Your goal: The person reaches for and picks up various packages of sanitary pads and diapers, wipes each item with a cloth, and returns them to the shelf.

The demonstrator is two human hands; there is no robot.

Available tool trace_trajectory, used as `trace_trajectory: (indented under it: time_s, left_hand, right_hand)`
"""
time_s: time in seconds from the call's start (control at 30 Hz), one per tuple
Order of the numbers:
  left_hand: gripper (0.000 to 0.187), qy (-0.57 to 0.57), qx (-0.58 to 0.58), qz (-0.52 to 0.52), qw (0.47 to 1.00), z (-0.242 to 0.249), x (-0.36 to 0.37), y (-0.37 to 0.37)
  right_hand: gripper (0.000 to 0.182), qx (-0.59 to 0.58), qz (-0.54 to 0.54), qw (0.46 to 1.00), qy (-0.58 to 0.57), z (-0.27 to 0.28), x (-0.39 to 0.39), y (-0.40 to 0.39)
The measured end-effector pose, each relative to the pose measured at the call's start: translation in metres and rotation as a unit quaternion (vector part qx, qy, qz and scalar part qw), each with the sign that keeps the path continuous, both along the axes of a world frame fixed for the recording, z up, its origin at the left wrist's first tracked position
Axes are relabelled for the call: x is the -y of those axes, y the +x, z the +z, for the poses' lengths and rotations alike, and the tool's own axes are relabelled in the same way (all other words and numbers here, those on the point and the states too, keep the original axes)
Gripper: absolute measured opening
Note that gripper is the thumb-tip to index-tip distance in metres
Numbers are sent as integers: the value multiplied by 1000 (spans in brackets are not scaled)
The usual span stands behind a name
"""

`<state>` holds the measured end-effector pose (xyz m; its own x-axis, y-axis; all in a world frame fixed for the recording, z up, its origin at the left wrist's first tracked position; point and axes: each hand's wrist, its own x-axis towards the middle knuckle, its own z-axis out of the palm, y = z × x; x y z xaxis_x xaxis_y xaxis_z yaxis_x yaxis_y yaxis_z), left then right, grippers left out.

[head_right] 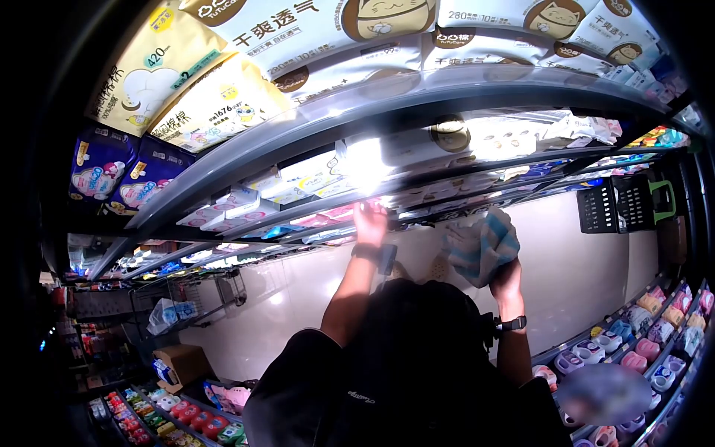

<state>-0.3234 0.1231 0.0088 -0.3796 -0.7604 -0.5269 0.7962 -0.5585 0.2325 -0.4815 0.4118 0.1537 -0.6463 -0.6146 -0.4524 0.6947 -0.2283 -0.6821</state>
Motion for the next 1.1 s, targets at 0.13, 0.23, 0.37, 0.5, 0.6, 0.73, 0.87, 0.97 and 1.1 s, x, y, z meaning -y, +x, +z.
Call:
trace_trajectory:
  time_s: [0.13, 0.23, 0.37, 0.5, 0.6, 0.73, 0.87, 0.97, 1.1]
  left_hand:
    - [16, -20, 13, -4, 1000, 2, -2, 0]
    - [15, -9, 15, -18, 1000, 6, -1, 1]
    - [14, 4, 51, -28, 998, 15, -2, 0]
    - [18, 1, 100, -51, 994, 33, -4, -2]
    - [20, 0, 117, -65, 991, 36, -2, -3]
    - [20, -13, 111, -85, 990, 27, 1, 4]
    - [19, -60, 82, -134, 986, 20, 2, 23]
    - [18, -84, 82, -161, 980, 29, 0, 32]
    - [15, -90, 80, -181, 976, 35, -7, 42]
  right_hand:
    - [51, 20, -12, 1000, -1, 9, 1, 3]
    - [51, 15, -7, 1000, 1, 2, -5, 2]
    - [51, 25, -12, 1000, -11, -4, -8, 3]
    - [50, 23, -15, 999, -20, -5, -8, 3]
    - [51, 3, -5, 1000, -21, 1, -5, 7]
    - [51, 13, -18, 1000, -19, -6, -6, 5]
    - [51, 7, -10, 1000, -13, -9, -7, 6]
    - [50, -2, 0, 1000, -15, -8, -5, 7]
    - [49, 12, -3, 1000, -12, -11, -3, 8]
